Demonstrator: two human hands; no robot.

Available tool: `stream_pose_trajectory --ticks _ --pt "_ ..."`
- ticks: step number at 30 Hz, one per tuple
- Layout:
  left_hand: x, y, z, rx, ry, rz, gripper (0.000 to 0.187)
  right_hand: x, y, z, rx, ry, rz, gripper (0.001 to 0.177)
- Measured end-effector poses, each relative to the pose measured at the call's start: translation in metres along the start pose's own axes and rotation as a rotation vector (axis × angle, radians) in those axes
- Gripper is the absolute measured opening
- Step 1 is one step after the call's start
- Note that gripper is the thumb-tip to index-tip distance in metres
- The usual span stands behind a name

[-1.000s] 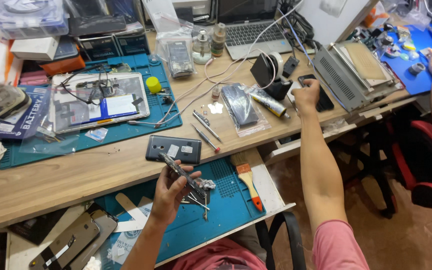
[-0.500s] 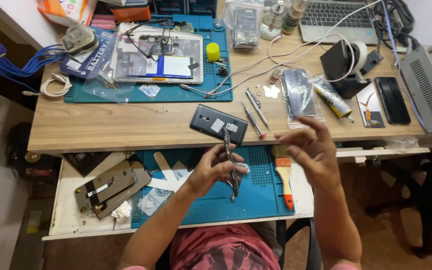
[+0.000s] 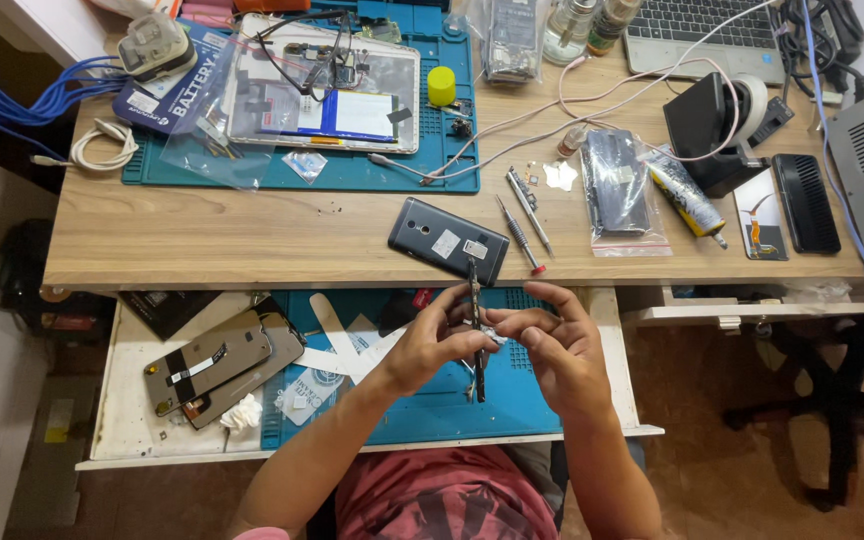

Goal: The person disassembles a smartphone by removing the back cover and detaching internal components. They use a screwdriver to remove screws and a plastic pry tool to separate the back cover from the frame. The person then disconnects ribbon cables and removes the battery from the device.

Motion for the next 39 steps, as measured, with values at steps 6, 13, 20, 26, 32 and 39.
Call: stream_pose_trajectory --ticks 6,13,20,26,32,39 --pt "-0.018 -0.008 -0.004 0.075 0.095 0.039 0.063 -0.009 0.003 0.0 -0.029 0.037 0.015 0.044" --pt "-0.018 0.007 0.004 0.05 0.118 -0.011 0.055 -0.014 -0.008 0.0 -0.098 0.095 0.066 0.043" --pt "0.014 0.051 0.015 0.128 0.091 -0.228 0.051 -0.006 -0.02 0.009 -0.164 0.127 0.223 0.04" --pt "0.015 0.063 0.018 0.197 0.127 -0.439 0.042 0.005 -0.02 0.018 -0.219 0.096 0.398 0.041" --pt "0.013 0.064 0.018 0.24 0.161 -0.528 0.016 0.01 -0.013 0.021 -0.243 0.085 0.427 0.038" --pt "0.007 0.063 0.019 0.288 0.184 -0.526 0.016 0.024 -0.016 0.02 -0.295 0.077 0.544 0.034"
Point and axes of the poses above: each hand's wrist, its own z-axis away from the middle knuckle, its own x-axis out of the palm, y = z × x, the point moved 10 cm from there along -z, towards the middle knuckle, and after that the axes turned 4 degrees about z, right-handed, at the moved point
